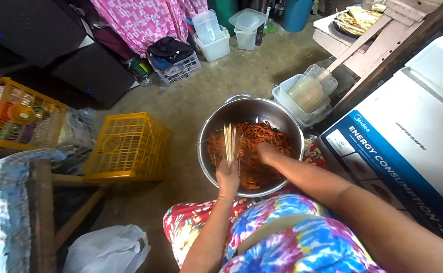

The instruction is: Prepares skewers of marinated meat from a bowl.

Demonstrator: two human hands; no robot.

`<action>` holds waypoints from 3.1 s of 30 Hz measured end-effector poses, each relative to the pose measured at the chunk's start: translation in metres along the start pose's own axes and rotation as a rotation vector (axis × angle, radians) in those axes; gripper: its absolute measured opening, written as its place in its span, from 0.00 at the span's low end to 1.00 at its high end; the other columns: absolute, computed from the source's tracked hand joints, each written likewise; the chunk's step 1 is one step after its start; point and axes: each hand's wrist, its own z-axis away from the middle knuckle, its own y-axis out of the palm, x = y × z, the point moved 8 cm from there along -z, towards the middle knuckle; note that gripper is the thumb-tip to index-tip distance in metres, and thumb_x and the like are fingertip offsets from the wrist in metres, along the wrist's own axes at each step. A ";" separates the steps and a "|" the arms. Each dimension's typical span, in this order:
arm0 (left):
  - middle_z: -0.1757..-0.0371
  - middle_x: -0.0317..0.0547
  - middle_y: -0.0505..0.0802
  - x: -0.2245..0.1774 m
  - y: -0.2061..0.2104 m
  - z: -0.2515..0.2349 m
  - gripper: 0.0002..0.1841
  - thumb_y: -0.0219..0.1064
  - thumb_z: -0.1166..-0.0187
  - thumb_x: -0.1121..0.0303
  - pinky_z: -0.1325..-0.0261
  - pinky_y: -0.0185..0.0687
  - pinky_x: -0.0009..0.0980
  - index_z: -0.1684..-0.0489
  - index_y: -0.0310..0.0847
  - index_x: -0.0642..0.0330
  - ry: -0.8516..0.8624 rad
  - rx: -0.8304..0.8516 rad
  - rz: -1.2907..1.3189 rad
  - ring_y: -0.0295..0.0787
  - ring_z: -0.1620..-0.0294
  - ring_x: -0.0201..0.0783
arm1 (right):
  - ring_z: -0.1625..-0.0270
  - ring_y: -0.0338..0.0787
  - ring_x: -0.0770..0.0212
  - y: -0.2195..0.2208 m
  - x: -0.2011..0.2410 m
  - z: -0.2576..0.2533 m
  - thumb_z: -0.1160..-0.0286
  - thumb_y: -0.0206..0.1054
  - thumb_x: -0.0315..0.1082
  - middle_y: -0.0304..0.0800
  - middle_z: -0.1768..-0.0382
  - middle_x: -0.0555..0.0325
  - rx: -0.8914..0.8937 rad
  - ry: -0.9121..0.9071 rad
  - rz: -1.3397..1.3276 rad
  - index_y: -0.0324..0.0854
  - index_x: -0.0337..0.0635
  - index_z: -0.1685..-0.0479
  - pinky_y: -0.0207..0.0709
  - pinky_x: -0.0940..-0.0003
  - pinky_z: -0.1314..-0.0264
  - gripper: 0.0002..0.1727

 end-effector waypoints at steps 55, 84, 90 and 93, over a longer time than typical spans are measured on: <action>0.78 0.33 0.82 -0.001 0.010 0.004 0.07 0.62 0.19 0.73 0.76 0.71 0.24 0.55 0.84 0.67 -0.031 0.134 -0.068 0.72 0.83 0.24 | 0.54 0.84 0.68 -0.035 -0.019 -0.003 0.19 0.65 0.24 0.88 0.58 0.55 -0.067 -0.320 -1.013 0.85 0.29 0.54 0.79 0.67 0.41 0.06; 0.79 0.33 0.81 0.001 0.013 0.002 0.07 0.63 0.18 0.72 0.77 0.69 0.23 0.56 0.84 0.66 -0.024 0.172 -0.027 0.70 0.84 0.23 | 0.61 0.86 0.67 -0.034 -0.023 0.000 0.27 0.69 0.18 0.89 0.60 0.56 -0.204 -0.130 -1.438 0.82 0.33 0.51 0.82 0.69 0.56 0.09; 0.78 0.33 0.81 0.001 0.013 0.002 0.06 0.63 0.19 0.73 0.77 0.70 0.23 0.57 0.83 0.66 -0.037 0.162 -0.030 0.70 0.83 0.23 | 0.56 0.86 0.67 -0.031 -0.017 -0.002 0.26 0.67 0.17 0.89 0.53 0.54 -0.177 -0.168 -1.383 0.82 0.32 0.46 0.81 0.69 0.53 0.12; 0.79 0.33 0.81 0.002 0.013 0.002 0.07 0.62 0.18 0.72 0.77 0.69 0.23 0.56 0.84 0.66 -0.036 0.160 -0.044 0.70 0.84 0.24 | 0.53 0.86 0.67 -0.035 -0.012 0.001 0.21 0.62 0.19 0.88 0.48 0.54 -0.146 -0.268 -1.364 0.82 0.35 0.41 0.81 0.69 0.51 0.13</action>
